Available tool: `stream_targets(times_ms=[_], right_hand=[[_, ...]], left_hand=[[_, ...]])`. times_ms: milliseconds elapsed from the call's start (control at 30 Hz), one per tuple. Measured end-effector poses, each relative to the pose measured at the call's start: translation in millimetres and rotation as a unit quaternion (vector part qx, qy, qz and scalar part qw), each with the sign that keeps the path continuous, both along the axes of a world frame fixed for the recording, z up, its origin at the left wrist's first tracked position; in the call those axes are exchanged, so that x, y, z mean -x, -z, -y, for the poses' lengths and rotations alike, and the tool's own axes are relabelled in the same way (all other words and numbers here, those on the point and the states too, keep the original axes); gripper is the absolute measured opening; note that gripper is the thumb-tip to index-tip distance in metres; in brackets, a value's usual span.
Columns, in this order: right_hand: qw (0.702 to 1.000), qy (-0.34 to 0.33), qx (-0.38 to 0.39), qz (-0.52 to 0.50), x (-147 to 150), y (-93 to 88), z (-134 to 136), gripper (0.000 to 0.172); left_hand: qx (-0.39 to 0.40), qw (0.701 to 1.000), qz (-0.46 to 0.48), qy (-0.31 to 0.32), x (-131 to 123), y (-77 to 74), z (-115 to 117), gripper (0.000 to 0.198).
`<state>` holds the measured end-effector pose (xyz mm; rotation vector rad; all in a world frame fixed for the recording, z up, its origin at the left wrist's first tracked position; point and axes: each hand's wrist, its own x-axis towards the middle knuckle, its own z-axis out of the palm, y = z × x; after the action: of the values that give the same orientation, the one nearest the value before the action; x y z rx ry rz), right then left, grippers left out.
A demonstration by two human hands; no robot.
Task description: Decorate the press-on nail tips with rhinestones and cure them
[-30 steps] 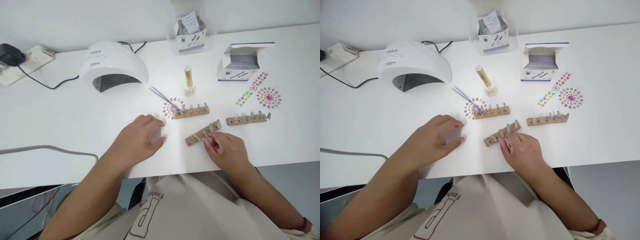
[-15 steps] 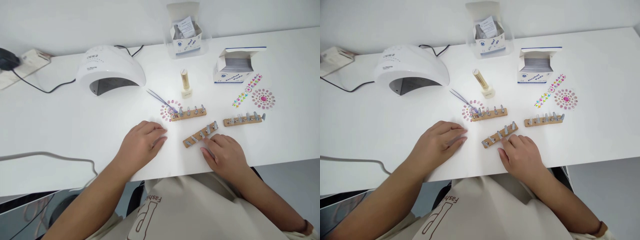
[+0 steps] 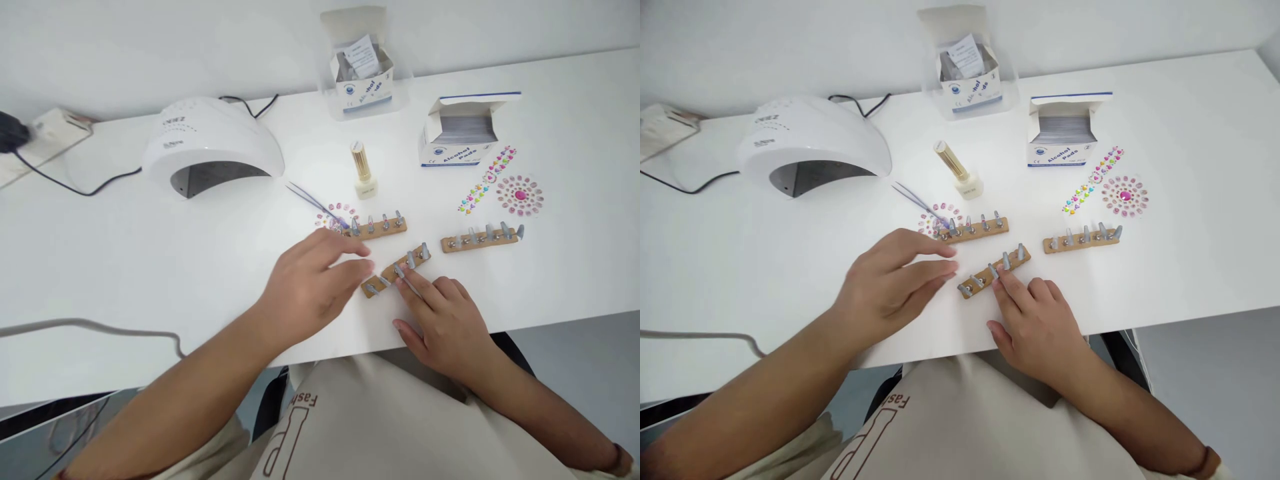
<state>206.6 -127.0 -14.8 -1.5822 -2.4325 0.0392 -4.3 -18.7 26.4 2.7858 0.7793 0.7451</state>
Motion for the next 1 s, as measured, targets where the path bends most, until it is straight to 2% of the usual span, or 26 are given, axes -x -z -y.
stream_targets(times_ms=[133,300,467,633,1000], right_hand=[[1.000,0.013,0.023,0.006,2.8,-2.5,-2.7,0.048],[0.999,0.011,0.037,0.012,3.6,-3.8,-5.8,0.044],[0.999,0.010,0.044,0.022,3.3,-4.0,-6.2,0.043],[0.998,0.009,0.047,0.027,4.1,-3.4,-6.1,0.048],[0.998,0.007,0.055,0.036,2.8,-4.2,-5.3,0.050]], left_hand=[[-0.053,0.992,-0.012,0.113,-28.7,4.8,-13.5,0.016],[0.012,0.981,-0.039,0.189,-33.5,10.7,-24.4,0.013],[0.088,0.977,-0.041,0.192,-35.4,7.5,-26.4,0.013],[0.123,0.974,-0.059,0.183,-42.4,6.8,-31.6,0.019],[0.056,0.971,-0.095,0.214,-40.5,6.3,-34.9,0.027]])
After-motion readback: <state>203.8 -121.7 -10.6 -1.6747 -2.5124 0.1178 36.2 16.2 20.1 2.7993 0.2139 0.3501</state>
